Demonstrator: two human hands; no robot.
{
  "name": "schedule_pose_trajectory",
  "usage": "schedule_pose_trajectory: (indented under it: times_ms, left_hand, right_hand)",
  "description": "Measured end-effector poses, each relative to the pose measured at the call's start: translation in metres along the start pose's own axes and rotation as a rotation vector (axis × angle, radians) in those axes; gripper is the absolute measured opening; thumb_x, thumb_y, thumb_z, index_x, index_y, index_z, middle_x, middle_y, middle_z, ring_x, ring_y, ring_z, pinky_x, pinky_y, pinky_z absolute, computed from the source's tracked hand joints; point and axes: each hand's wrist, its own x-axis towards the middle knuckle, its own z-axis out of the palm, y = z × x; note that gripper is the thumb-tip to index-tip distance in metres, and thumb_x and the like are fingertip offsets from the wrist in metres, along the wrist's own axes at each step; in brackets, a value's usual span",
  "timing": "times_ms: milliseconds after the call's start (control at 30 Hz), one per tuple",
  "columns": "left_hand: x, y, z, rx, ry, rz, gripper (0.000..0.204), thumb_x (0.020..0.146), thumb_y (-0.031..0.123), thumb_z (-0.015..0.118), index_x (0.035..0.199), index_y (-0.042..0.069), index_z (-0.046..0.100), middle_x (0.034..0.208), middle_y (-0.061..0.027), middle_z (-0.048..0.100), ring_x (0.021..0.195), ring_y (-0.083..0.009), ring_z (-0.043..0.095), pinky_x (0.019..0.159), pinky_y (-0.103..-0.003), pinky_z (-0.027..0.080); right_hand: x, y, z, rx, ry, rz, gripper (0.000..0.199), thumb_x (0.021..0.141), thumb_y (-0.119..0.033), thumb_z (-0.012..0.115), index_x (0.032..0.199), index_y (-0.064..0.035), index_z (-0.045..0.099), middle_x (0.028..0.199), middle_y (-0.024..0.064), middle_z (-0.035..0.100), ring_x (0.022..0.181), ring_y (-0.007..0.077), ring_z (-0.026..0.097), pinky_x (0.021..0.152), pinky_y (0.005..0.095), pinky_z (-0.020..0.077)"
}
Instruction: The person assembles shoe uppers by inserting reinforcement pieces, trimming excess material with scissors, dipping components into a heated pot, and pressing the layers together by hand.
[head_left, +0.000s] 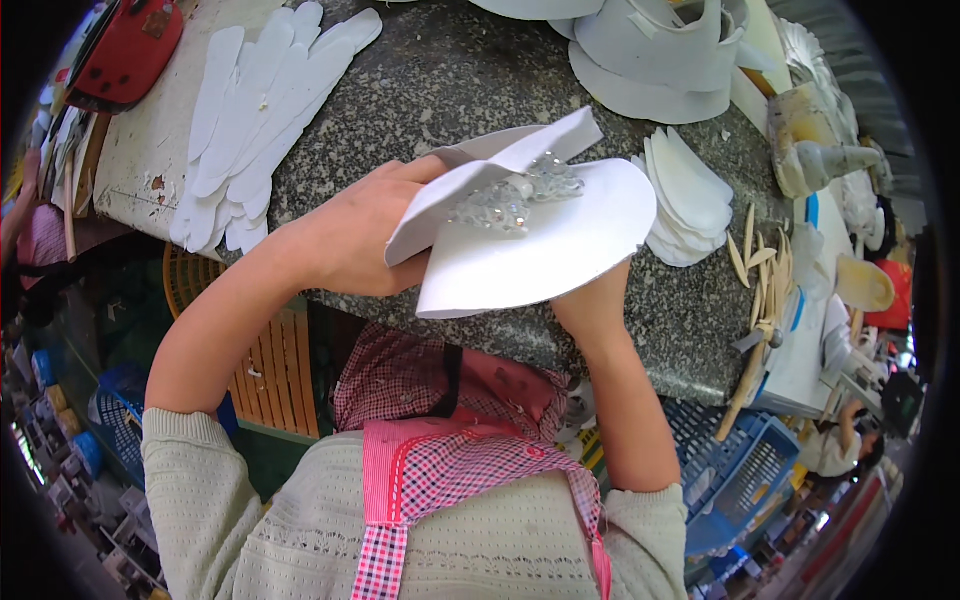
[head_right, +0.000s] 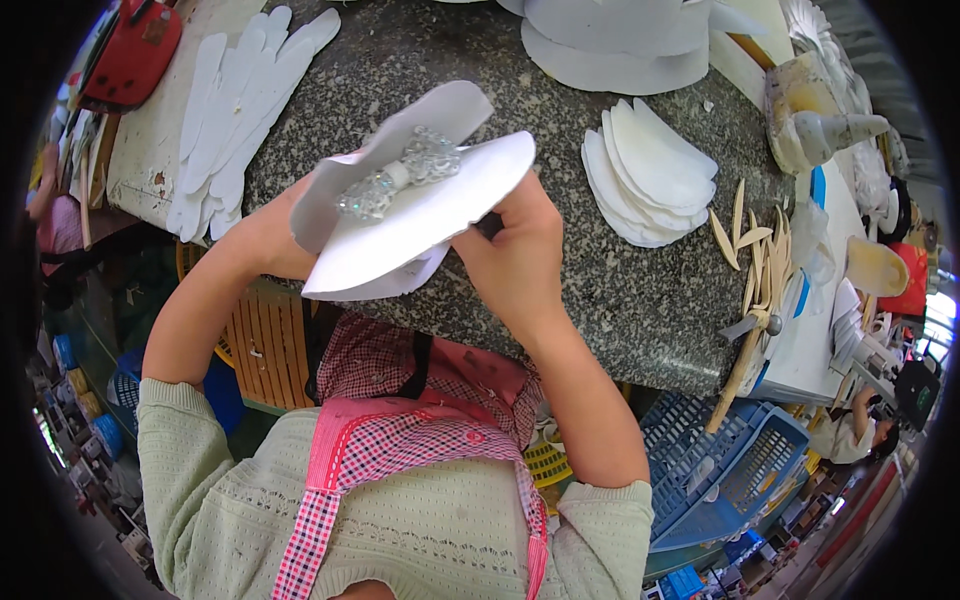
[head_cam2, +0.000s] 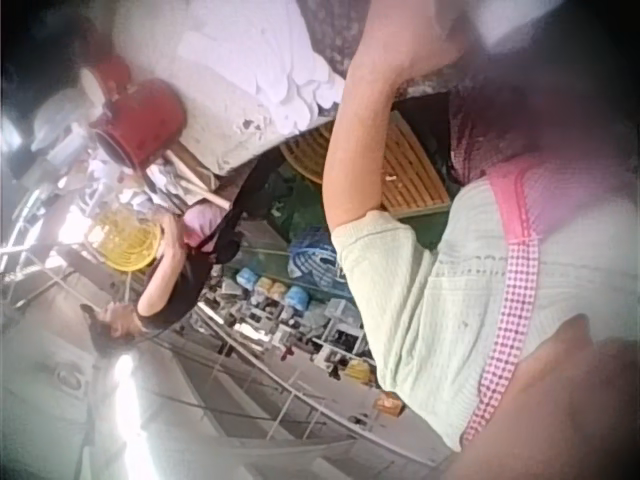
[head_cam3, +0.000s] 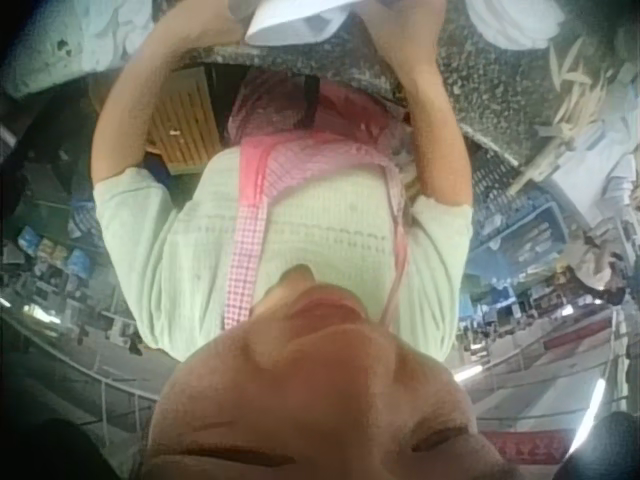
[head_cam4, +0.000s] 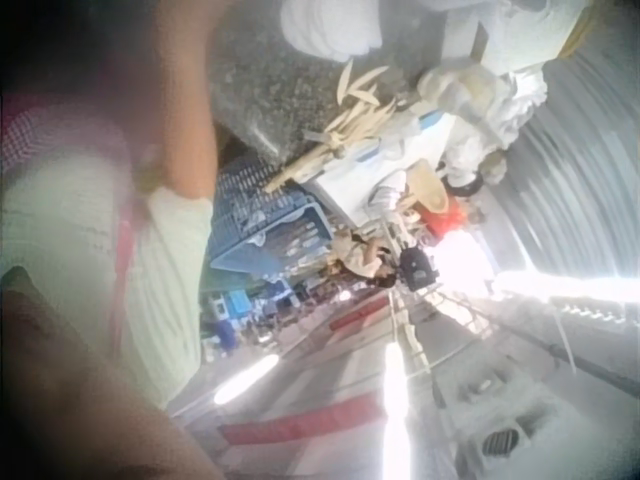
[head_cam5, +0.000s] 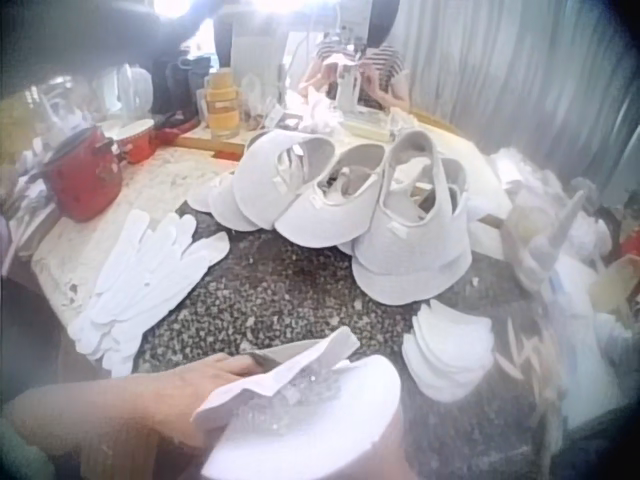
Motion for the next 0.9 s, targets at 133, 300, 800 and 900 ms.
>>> schedule_pose_trajectory:
  times_ms: [133,300,800,900]
  left_hand:
    - [0.004,-0.003,-0.001,-0.007,0.0,-0.024,0.056,0.064,0.021,0.073,0.114,0.004,0.055,0.113,-0.0189,0.054,0.103,-0.033,0.055,0.092,-0.04,0.043]
    - [0.015,0.013,-0.006,0.387,-0.068,0.22,0.019,0.069,0.012,0.068,0.087,0.009,0.065,0.083,-0.0061,0.064,0.087,-0.0274,0.061,0.083,-0.038,0.048]
    - [-0.003,0.003,0.001,0.304,0.061,0.121,0.029,0.067,0.015,0.069,0.096,0.015,0.065,0.101,-0.0025,0.062,0.108,-0.0246,0.05,0.091,-0.041,0.037]
    - [0.0,0.01,-0.001,0.291,0.179,0.165,0.035,0.056,0.004,0.074,0.088,0.015,0.065,0.103,0.0031,0.064,0.106,-0.0235,0.052,0.088,-0.038,0.045]
  right_hand:
    - [0.011,-0.005,-0.007,0.149,-0.207,0.31,0.018,0.063,0.003,0.073,0.077,-0.0002,0.063,0.104,0.0093,0.056,0.094,0.0204,0.057,0.077,0.0292,0.0466]
    - [0.016,-0.007,-0.01,0.047,-0.276,0.26,0.018,0.062,-0.008,0.077,0.072,-0.0021,0.064,0.109,0.0157,0.055,0.103,0.0252,0.055,0.08,0.0329,0.0464]
    - [0.035,0.032,-0.002,-0.226,-0.189,-0.183,0.022,0.068,-0.01,0.069,0.069,-0.0039,0.048,0.086,0.0074,0.056,0.063,0.026,0.058,0.052,0.0347,0.0454]
    - [0.04,0.029,-0.001,-0.274,-0.231,-0.167,0.021,0.067,-0.009,0.069,0.069,-0.0033,0.049,0.084,0.0086,0.055,0.064,0.0276,0.058,0.054,0.0362,0.0455]
